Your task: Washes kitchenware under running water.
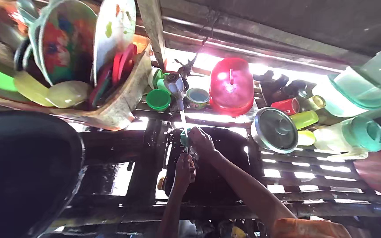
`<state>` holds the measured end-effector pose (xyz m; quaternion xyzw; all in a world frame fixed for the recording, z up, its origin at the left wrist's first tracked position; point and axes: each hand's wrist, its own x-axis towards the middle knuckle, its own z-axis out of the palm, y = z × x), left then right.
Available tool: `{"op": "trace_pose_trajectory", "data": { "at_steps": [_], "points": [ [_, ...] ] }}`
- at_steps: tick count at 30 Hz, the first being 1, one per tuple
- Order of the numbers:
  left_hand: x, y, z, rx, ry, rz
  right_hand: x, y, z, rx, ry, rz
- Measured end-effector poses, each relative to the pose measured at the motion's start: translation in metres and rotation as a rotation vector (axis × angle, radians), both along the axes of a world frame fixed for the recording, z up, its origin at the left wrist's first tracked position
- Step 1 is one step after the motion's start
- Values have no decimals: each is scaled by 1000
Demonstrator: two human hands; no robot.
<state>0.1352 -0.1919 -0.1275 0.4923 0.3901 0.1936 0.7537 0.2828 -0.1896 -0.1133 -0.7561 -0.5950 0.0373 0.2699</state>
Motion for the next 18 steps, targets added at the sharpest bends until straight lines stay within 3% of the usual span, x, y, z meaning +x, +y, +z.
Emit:
{"op": "trace_pose_trajectory", "data": {
  "at_steps": [4, 6, 8, 11, 13, 15, 17, 18],
  "points": [
    [-1, 5, 2, 1, -81, 96, -30, -18, 12, -216, 90, 16],
    [-4, 6, 1, -16, -109, 34, -19, -21, 14, -182, -46, 33],
    [-2, 6, 0, -60, -145, -33, 4, -11, 20, -92, 41, -89],
    [1, 11, -2, -128, -287, -92, 28, 9, 21, 180, 487, -202],
    [-1, 11, -2, -151, -343, -107, 27, 9, 10, 192, 1017, -187],
    [-3, 13, 0, -133, -340, -83, 9, -4, 5, 160, 1382, -205],
    [-2, 16, 0, 5, -235, 8, -14, -24, -5, 144, 1422, -181],
    [-3, 17, 0, 104, -144, 30, -25, -36, -12, 128, 1333, -118]
  ]
}}
